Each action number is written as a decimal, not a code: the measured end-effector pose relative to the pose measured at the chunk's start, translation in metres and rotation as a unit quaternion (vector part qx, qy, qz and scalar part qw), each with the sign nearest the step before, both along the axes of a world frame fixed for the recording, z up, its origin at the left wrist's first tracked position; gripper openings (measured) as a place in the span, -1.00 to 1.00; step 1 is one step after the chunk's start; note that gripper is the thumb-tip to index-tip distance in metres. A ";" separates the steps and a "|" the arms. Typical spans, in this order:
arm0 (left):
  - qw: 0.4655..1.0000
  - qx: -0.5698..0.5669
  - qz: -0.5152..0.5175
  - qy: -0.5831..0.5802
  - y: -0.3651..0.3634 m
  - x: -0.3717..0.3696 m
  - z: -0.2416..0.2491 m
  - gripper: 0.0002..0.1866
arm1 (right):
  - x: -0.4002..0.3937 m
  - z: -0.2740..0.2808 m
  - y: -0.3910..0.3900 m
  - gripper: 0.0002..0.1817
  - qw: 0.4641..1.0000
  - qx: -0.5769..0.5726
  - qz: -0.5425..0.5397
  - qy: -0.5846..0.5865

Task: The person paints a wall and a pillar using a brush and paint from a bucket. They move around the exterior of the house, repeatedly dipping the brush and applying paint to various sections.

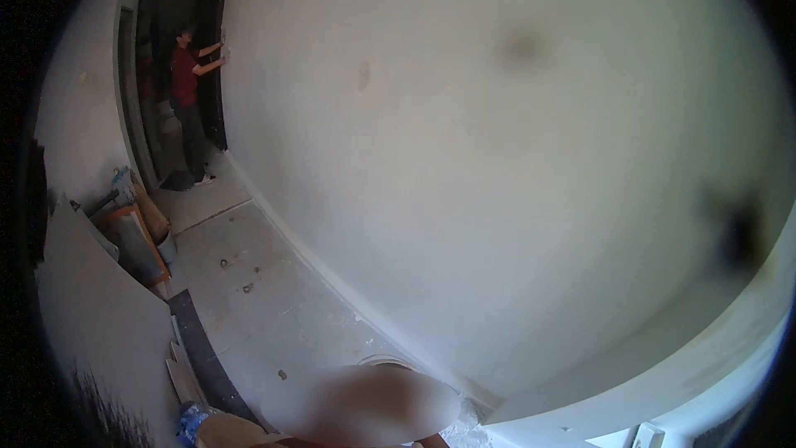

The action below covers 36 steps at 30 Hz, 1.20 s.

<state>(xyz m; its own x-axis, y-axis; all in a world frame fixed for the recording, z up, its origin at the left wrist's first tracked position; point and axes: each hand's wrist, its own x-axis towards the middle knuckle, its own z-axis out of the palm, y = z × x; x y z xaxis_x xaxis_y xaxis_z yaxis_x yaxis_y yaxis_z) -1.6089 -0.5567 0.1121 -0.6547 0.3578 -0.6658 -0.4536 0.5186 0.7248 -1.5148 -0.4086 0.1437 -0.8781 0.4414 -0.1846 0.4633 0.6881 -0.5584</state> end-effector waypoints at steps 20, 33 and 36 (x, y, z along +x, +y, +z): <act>0.967 0.073 0.150 0.194 -0.005 -0.252 -0.060 -0.40 | -0.278 -0.003 0.012 -0.77 0.993 0.068 0.084 0.049; 0.969 0.118 0.209 0.060 0.081 -0.399 0.043 -0.44 | -0.334 0.095 0.120 -0.67 0.801 -0.517 -0.121 0.277; 0.969 0.140 0.195 0.060 0.080 -0.427 0.064 -0.44 | -0.341 0.109 0.127 -0.64 0.730 -0.566 -0.186 0.335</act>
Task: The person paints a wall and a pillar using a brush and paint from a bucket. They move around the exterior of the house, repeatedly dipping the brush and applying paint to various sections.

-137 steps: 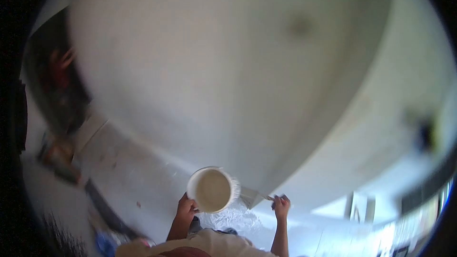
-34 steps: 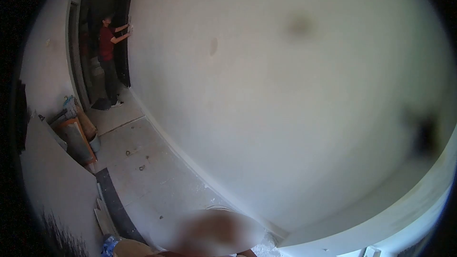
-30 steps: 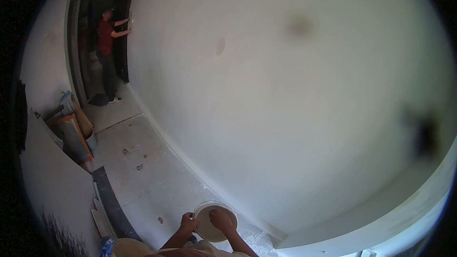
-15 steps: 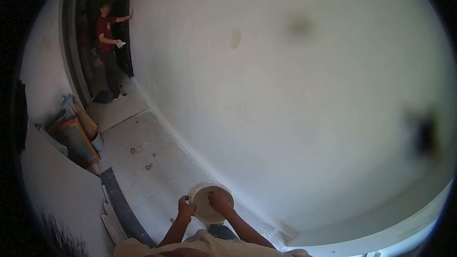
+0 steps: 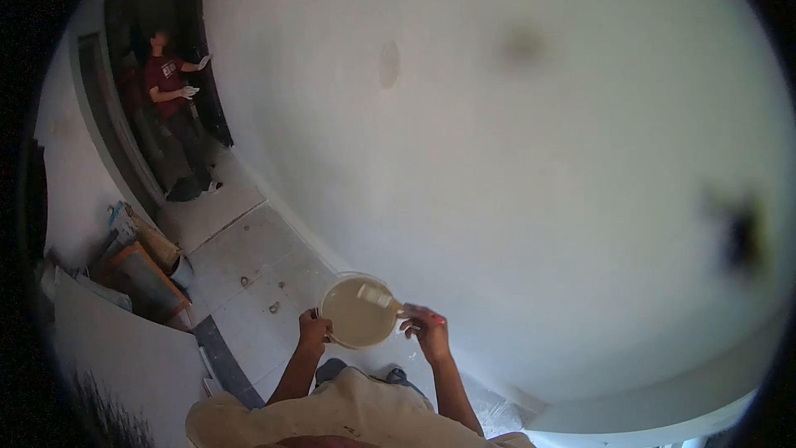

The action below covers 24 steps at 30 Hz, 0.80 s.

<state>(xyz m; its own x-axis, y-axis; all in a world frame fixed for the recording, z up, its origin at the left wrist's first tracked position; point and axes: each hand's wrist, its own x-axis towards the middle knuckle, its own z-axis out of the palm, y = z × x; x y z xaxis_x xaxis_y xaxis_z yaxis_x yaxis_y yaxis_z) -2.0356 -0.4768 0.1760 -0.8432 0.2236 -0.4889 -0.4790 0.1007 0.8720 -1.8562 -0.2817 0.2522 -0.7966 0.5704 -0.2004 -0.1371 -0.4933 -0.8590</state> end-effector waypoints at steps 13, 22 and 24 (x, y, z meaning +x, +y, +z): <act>0.973 0.125 -0.193 -0.005 0.033 -0.179 0.099 -0.53 | -0.126 0.124 0.035 -0.72 0.960 0.034 -0.173 0.218; 0.972 0.135 -0.192 -0.022 0.005 -0.237 0.031 -0.60 | -0.202 0.154 0.025 -0.66 0.922 0.116 -0.294 0.224; 0.975 0.117 -0.189 -0.020 -0.002 -0.254 0.014 -0.60 | -0.224 0.176 0.035 -0.67 0.904 0.195 -0.307 0.224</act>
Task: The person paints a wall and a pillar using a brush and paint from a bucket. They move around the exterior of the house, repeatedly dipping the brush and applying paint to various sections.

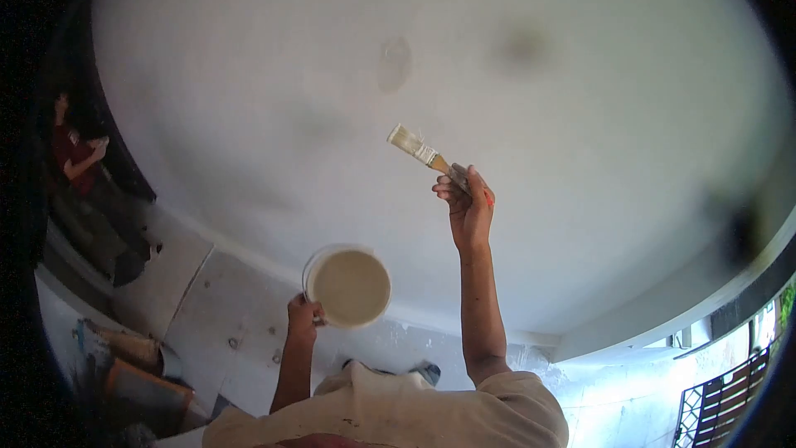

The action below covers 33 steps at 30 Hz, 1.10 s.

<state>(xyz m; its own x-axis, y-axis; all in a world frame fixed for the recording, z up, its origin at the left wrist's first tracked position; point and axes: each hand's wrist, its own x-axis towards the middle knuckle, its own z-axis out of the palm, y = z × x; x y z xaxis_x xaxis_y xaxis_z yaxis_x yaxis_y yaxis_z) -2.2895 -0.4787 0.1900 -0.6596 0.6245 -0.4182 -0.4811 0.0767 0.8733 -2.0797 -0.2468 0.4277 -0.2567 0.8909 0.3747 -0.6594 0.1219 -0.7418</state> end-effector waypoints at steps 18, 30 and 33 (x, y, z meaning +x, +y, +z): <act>0.986 -0.148 0.024 -0.073 -0.026 -0.080 -0.093 -0.53 | -0.147 0.012 0.084 -0.68 0.678 0.502 -0.447 -0.299; 0.994 -0.111 -0.003 -0.006 0.016 -0.130 -0.108 -0.50 | -0.158 0.005 0.073 -0.75 0.677 0.492 -0.429 -0.341; 0.994 -0.105 0.014 -0.002 0.023 -0.135 -0.104 -0.48 | -0.157 -0.012 0.053 -0.74 0.688 0.486 -0.420 -0.337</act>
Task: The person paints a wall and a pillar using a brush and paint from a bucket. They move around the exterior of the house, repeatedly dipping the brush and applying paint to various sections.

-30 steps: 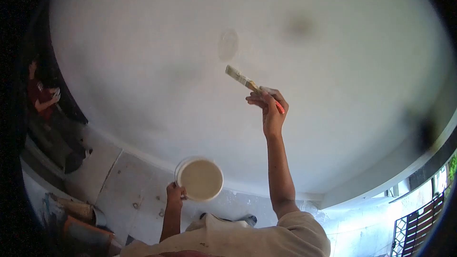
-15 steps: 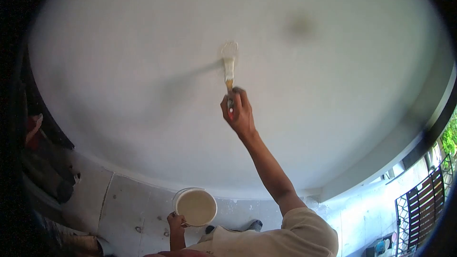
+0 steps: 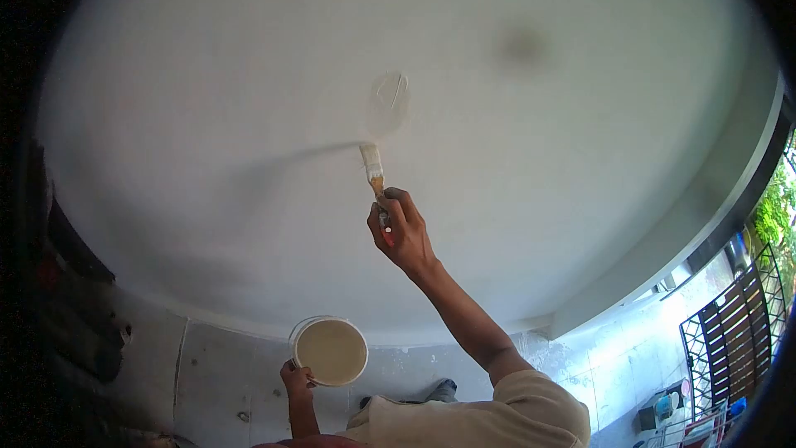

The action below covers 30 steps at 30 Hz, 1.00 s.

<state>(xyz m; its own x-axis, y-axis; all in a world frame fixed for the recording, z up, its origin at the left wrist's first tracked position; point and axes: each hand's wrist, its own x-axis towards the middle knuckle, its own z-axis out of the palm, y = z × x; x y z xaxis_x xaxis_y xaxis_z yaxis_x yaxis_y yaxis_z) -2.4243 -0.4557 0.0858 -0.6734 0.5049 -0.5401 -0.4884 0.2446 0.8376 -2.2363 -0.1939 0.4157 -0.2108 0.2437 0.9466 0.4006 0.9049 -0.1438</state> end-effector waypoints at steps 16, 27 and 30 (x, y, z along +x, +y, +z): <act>0.997 -0.051 -0.014 -0.057 -0.029 0.002 -0.025 -0.47 | 0.000 0.049 0.007 -0.76 0.998 0.040 -0.032 0.044; 0.999 -0.031 -0.018 -0.005 -0.034 0.007 -0.009 -0.47 | -0.004 0.039 -0.009 -0.73 0.999 0.025 -0.018 -0.010; 0.999 -0.027 -0.022 -0.016 -0.037 0.008 -0.003 -0.47 | -0.009 0.073 0.000 -0.77 0.998 0.040 -0.039 0.031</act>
